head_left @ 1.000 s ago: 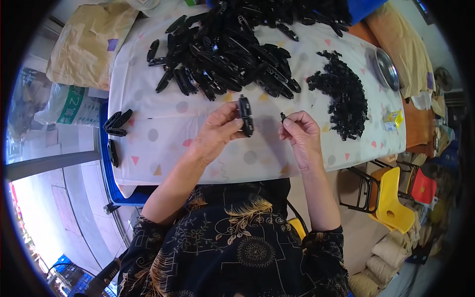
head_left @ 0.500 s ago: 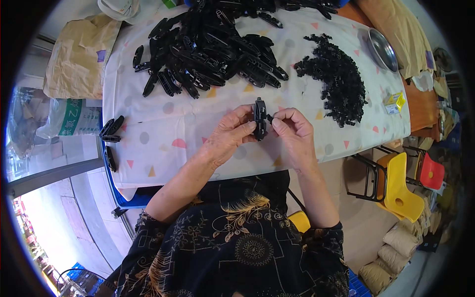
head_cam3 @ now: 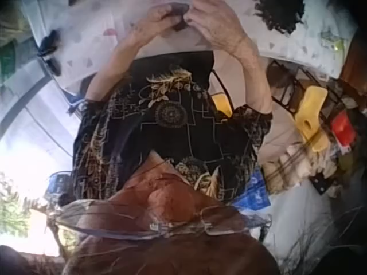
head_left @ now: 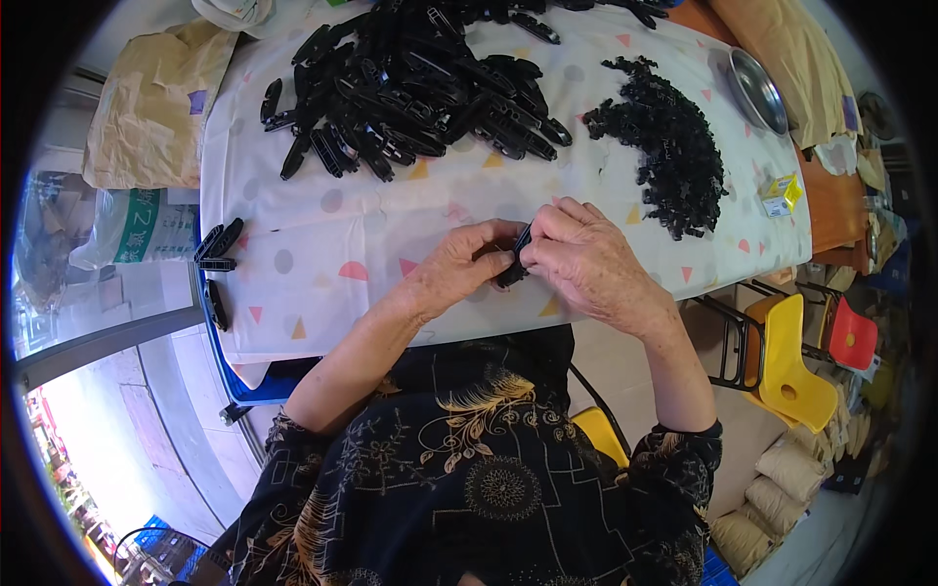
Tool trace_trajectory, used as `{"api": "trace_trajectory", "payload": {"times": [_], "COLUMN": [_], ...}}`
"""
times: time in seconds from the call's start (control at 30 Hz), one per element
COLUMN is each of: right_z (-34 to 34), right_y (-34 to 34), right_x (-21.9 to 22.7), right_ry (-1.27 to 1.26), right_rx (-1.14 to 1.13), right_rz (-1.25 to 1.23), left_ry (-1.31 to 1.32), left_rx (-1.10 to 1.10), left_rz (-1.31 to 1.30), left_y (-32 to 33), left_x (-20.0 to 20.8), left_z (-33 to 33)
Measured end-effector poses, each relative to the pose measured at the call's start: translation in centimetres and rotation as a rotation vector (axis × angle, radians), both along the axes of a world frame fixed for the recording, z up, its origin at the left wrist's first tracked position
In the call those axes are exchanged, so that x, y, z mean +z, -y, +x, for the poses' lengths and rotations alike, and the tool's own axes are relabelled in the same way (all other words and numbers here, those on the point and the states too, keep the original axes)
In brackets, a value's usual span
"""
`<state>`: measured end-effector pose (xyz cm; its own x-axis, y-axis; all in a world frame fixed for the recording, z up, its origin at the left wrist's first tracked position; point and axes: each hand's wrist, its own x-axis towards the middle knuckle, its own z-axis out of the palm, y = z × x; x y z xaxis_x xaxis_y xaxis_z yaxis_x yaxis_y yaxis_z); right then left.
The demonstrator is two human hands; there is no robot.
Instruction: Manually assembling small black plastic components and sorting them into containers at a workstation.
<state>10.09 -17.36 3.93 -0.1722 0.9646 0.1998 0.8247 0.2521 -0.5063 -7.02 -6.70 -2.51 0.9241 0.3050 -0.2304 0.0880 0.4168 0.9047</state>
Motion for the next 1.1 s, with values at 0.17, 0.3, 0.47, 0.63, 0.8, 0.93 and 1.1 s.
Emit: {"api": "trace_trajectory", "payload": {"times": [0.17, 0.3, 0.47, 0.63, 0.8, 0.93, 1.1], "right_z": [-0.5, -1.7, -2.6, -4.0, -3.6, -0.5, 6.7], "right_y": [-0.6, -0.8, -0.6, -0.5, 0.8, 1.7, -0.9], "right_x": [-0.1, -1.3, -4.8, -5.4, -5.3, -5.5, -5.8], "right_ry": [0.062, -0.235, -1.250, -1.380, -1.367, -1.249, -0.234], "right_rx": [0.028, -0.245, -0.415, -0.455, -0.477, -0.411, -0.488], "right_rz": [0.001, -0.081, -0.319, -0.220, -0.170, -0.224, 0.191], "left_ry": [-0.029, -0.006, 0.085, 0.090, 0.106, 0.176, -0.100], "left_rx": [0.020, 0.005, 0.172, 0.128, 0.055, 0.031, 0.110], "left_rz": [0.104, 0.046, 0.122, 0.226, 0.337, 0.581, 0.626], "left_y": [0.2, 0.5, 1.3, 1.3, 1.8, 1.3, -2.7], "left_x": [-0.2, -0.2, 1.0, 0.5, 0.3, 0.1, 0.9], "left_z": [-0.3, -0.9, 0.0, 0.2, 1.1, 2.4, 3.6]}}
